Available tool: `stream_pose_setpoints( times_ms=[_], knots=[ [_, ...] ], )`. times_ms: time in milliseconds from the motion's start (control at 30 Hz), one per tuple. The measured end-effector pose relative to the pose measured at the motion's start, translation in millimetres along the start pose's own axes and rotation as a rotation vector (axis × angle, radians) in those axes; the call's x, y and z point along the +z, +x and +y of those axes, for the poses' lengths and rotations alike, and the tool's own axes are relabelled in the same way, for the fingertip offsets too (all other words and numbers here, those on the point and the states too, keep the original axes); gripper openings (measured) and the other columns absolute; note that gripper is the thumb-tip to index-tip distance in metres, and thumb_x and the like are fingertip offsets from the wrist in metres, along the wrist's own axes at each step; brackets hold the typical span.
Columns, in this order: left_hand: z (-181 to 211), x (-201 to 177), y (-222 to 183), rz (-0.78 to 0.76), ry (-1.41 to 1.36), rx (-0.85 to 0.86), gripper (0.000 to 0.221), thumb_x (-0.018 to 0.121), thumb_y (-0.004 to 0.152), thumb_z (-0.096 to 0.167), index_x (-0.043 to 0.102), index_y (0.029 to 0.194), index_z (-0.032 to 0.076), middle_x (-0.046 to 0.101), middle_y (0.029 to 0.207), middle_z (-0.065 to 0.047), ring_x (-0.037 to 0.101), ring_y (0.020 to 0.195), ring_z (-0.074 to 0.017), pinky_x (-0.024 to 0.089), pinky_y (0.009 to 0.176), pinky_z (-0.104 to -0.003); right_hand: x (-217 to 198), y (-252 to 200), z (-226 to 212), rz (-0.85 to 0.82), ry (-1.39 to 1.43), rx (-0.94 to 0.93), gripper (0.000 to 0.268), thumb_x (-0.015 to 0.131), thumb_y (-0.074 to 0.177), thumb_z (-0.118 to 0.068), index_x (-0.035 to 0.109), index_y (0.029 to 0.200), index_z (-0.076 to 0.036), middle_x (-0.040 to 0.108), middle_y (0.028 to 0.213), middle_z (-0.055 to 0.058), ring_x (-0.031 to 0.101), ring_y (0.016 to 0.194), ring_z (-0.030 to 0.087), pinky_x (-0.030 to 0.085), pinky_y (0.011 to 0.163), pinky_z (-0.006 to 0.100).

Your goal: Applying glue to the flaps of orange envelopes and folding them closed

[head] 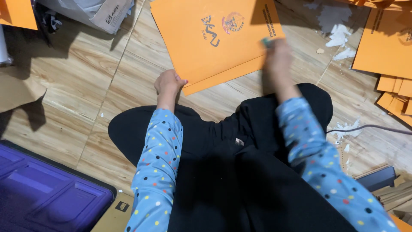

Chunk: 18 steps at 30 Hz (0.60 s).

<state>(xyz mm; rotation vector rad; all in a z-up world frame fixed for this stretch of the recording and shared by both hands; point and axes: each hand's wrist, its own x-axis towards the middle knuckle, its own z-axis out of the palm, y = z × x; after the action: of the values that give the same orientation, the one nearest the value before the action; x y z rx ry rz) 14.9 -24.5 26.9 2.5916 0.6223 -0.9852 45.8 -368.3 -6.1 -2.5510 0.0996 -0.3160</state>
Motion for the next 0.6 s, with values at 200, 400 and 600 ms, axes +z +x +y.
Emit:
stream_pose_setpoints(
  times_ms=[200, 400, 600],
  knots=[
    [5, -5, -7, 0.149, -0.082, 0.116, 0.060, 0.083, 0.059, 0.029, 0.043, 0.103, 0.015, 0.055, 0.104, -0.009, 0.053, 0.100, -0.0306, 0.043, 0.076, -0.044, -40, 29, 28, 0.074, -0.146, 0.240, 0.019, 0.066, 0.077, 0.001, 0.049, 0.081, -0.007, 0.055, 0.082, 0.009, 0.054, 0.070, 0.021, 0.046, 0.056, 0.034],
    [-1, 1, -8, 0.221, -0.049, 0.367, 0.051, 0.079, 0.064, 0.021, 0.042, 0.098, 0.018, 0.049, 0.099, -0.010, 0.053, 0.089, -0.0350, 0.043, 0.071, -0.047, 8, -40, -68, -0.007, -0.103, -0.248, 0.013, 0.036, 0.087, -0.004, 0.047, 0.091, -0.004, 0.049, 0.083, 0.014, 0.047, 0.070, 0.032, 0.036, 0.056, 0.044],
    [-7, -7, -9, 0.076, -0.142, 0.373, 0.041, 0.077, 0.069, 0.020, 0.045, 0.094, 0.022, 0.044, 0.101, -0.004, 0.049, 0.105, -0.0333, 0.040, 0.088, -0.044, 86, -139, -171, -0.058, -0.391, -0.770, 0.013, 0.051, 0.071, -0.014, 0.052, 0.081, -0.007, 0.043, 0.070, 0.005, 0.050, 0.063, 0.023, 0.038, 0.049, 0.031]
  ],
)
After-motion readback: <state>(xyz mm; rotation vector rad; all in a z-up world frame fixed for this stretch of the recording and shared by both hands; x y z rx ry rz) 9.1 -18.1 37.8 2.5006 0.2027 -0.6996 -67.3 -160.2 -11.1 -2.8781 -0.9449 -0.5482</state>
